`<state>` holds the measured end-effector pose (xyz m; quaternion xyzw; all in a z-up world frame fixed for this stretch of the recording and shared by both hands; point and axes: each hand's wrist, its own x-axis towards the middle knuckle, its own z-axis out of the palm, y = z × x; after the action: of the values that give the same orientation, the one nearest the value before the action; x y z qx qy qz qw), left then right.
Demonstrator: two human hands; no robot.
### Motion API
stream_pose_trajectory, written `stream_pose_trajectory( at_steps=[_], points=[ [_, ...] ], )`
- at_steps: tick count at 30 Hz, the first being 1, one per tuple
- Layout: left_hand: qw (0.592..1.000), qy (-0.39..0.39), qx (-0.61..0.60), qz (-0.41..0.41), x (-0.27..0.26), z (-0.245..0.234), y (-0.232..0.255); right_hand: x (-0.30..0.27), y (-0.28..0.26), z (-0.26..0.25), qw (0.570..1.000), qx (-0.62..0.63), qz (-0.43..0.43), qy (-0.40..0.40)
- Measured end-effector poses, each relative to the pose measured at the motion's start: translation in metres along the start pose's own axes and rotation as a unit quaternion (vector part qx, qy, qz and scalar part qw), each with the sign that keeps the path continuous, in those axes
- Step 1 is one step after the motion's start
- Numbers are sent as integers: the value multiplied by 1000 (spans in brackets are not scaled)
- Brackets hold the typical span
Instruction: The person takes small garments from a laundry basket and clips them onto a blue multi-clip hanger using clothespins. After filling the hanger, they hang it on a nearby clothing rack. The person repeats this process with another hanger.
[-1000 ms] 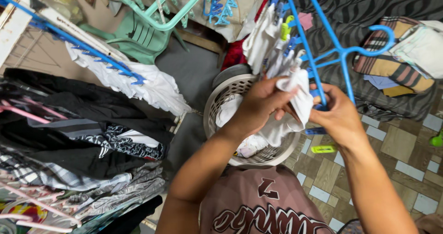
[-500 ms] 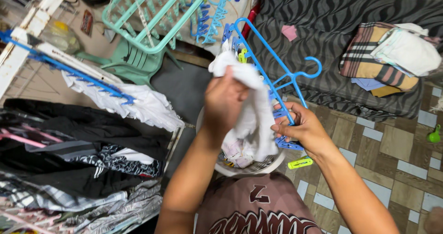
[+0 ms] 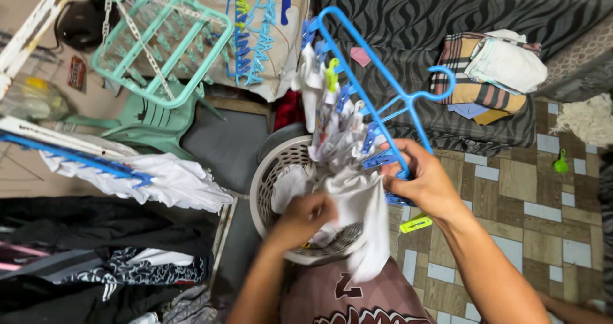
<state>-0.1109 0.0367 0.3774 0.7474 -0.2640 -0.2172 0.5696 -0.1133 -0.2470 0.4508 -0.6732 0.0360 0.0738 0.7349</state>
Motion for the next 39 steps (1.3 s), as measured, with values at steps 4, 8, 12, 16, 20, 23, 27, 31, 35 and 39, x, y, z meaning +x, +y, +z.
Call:
stream_pose_trajectory(
  at_steps=[4,8,12,16,20,23,27,31,35,39],
  points=[
    [972,175,-146,59,40,51,20,-6,-8,2,999,-33,-5,31],
    [956,204,-199,64,57,72,38,-9,-8,3,997,-71,-22,16],
    [959,127,-248,49,57,60,40,-7,-4,3,997,-80,-14,5],
    [980,168,-106,-8,48,52,44,2,4,3,993,-117,-29,-17],
    [979,162,-119,-5,45,44,47,11,8,2,996,-84,-19,-35],
    [981,182,-13,73,39,29,43,18,4,7,994,-109,-8,-4],
    [989,18,-144,1,33,2,40,24,-11,17,978,-202,-42,33],
    [990,7,144,2,24,-15,47,25,-20,25,948,-307,-49,64],
    [971,15,233,54,21,-29,53,37,-13,22,944,-327,-24,34],
    [994,-52,89,31,26,-46,48,53,5,7,962,-267,-1,-48]
  ],
)
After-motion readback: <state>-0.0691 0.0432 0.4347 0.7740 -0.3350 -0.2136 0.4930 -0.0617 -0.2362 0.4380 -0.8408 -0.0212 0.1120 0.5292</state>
